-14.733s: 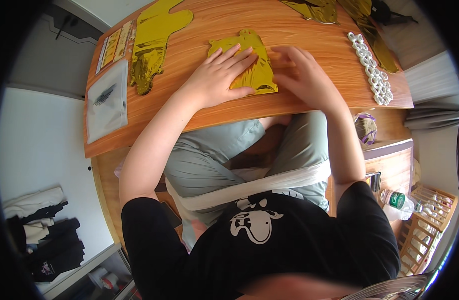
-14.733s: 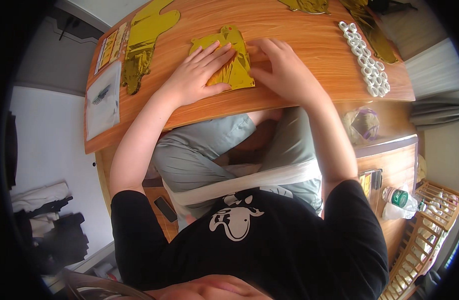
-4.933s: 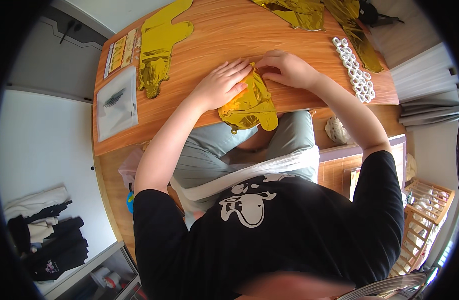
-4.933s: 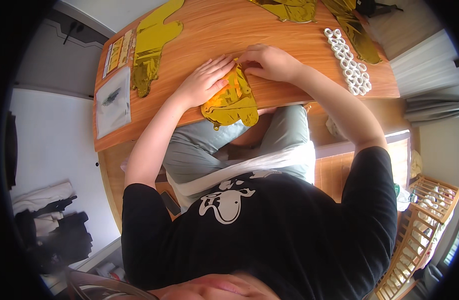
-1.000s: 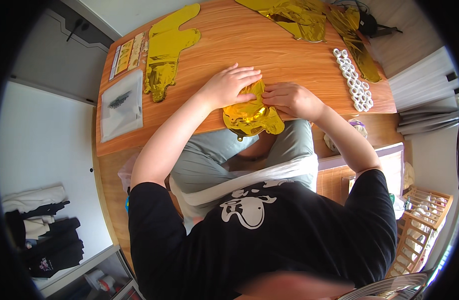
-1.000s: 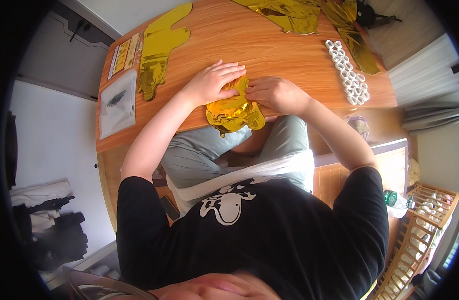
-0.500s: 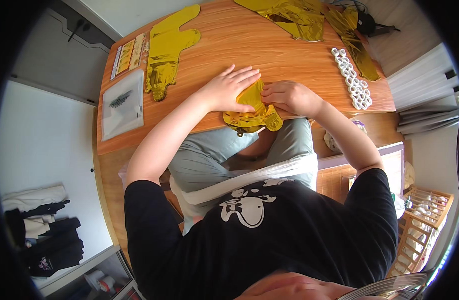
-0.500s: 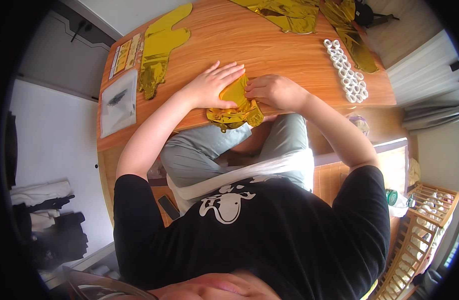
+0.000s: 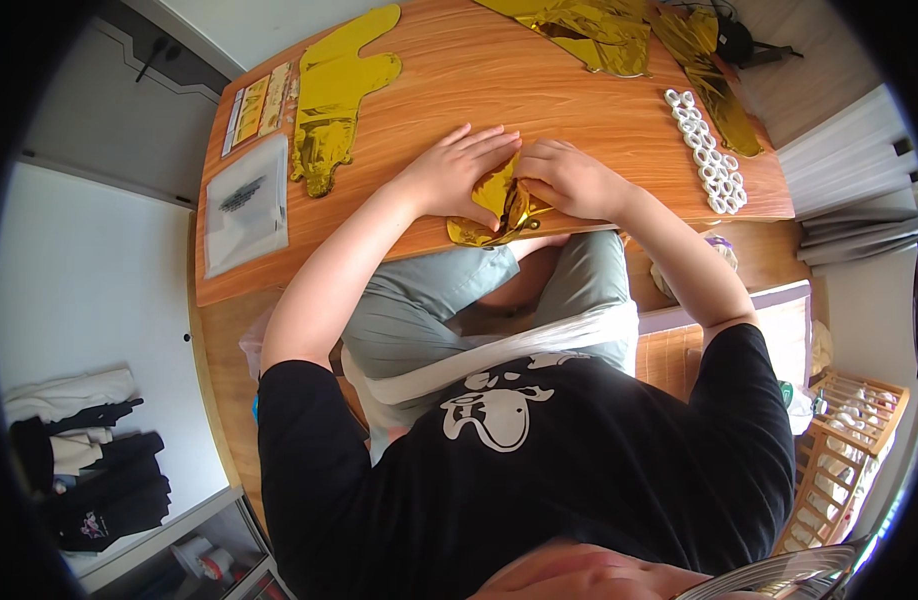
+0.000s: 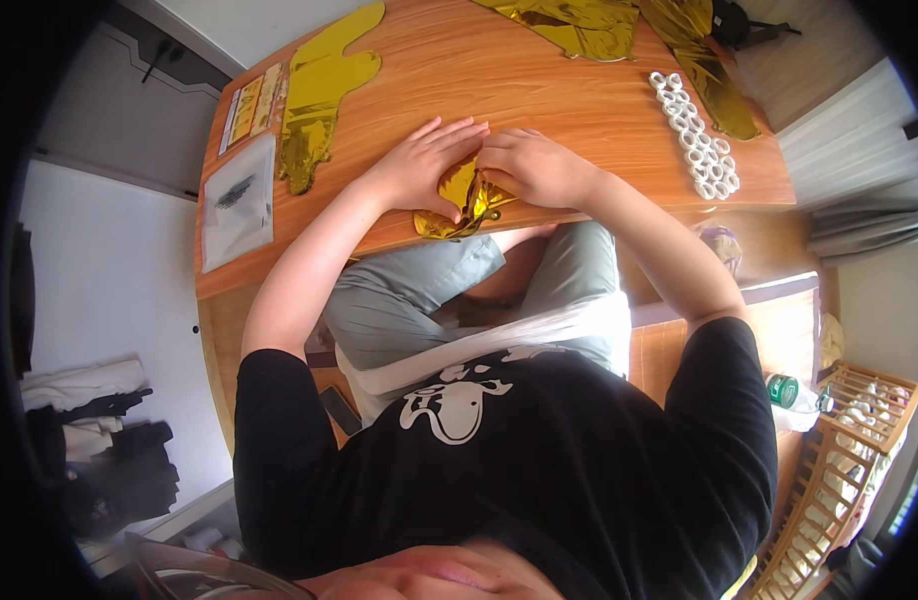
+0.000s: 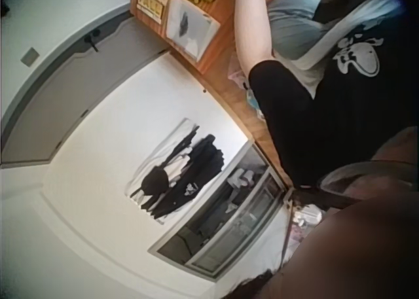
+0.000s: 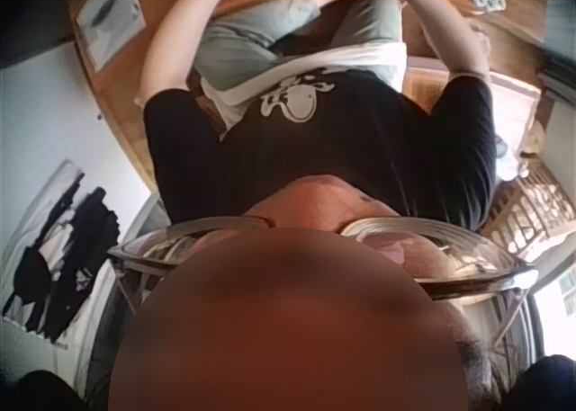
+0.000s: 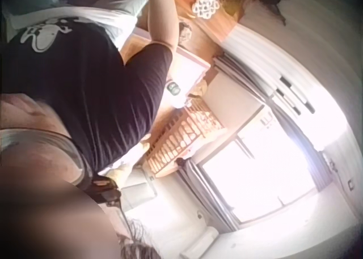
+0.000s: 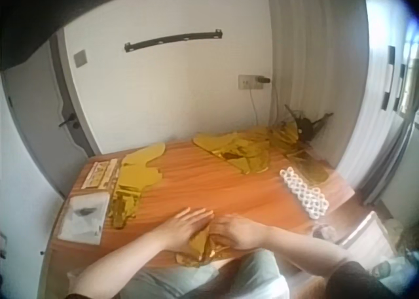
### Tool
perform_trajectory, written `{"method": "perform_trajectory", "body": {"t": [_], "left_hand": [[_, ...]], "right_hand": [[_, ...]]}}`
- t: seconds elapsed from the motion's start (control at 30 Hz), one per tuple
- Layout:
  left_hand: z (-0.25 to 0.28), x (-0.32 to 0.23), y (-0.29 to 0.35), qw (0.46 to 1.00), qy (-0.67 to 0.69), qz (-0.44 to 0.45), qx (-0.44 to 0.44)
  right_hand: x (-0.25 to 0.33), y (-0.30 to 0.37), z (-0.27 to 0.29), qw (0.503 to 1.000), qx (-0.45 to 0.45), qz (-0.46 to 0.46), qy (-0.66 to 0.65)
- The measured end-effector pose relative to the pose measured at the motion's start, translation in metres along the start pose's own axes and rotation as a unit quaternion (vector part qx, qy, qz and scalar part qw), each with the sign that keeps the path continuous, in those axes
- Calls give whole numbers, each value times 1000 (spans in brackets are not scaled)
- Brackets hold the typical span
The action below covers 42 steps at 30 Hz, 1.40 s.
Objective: Folding a gold foil letter balloon on a desk for packaging.
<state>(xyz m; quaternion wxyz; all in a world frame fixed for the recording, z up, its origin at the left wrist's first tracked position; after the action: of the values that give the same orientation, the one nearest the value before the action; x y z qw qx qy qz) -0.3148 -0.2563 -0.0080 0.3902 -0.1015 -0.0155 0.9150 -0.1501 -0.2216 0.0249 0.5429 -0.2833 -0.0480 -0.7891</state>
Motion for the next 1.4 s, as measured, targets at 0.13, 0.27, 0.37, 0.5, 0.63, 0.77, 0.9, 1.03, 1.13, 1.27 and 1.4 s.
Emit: {"method": "perform_trajectory", "body": {"t": [0.13, 0.27, 0.37, 0.5, 0.63, 0.77, 0.9, 1.03, 1.13, 1.27, 1.4], "left_hand": [[-1, 0, -1, 1000, 0, -4, 0], [-5, 4, 0, 999, -37, -23, -9], [-11, 6, 0, 999, -30, -14, -12], [-11, 6, -2, 999, -40, -6, -4], [-4, 11, -10, 995, -96, 1, 23], [-3, 29, -20, 996, -85, -6, 5], [-6, 36, -23, 998, -56, -13, 1], [-7, 36, -27, 998, -61, -17, 3], [-5, 34, -26, 997, -68, -22, 8], [-4, 33, -24, 997, -67, -21, 13], [-3, 32, -24, 999, -34, -18, 2]], "right_hand": [[7, 3, 1, 999, 7, 28, 34], [3, 14, 5, 997, 38, 56, 28], [4, 21, 8, 996, 13, 82, 12], [3, 29, 6, 996, -5, 88, 22], [-3, 25, 9, 998, 1, 56, 38], [-14, 15, 12, 996, -2, 45, 82], [-22, 17, 16, 995, -9, 75, 61], [-26, 26, 17, 988, -28, 128, 83], [-25, 21, 17, 988, -19, 128, 78], [-24, 8, 16, 997, 27, 68, 31], [-24, -6, 16, 998, 52, 15, -17]]}}
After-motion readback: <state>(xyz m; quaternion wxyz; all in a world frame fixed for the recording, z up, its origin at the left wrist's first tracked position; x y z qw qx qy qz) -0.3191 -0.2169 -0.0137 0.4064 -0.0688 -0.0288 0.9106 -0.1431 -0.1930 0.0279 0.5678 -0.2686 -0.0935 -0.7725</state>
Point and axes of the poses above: each hand's wrist, its own y-axis away from the middle knuckle, its own z-axis out of the back of the hand, x = y × z, the point moved 6 cm from there along -y, towards the middle knuckle, and after that the axes turned 11 degrees about -z, right-handed, at the moved point
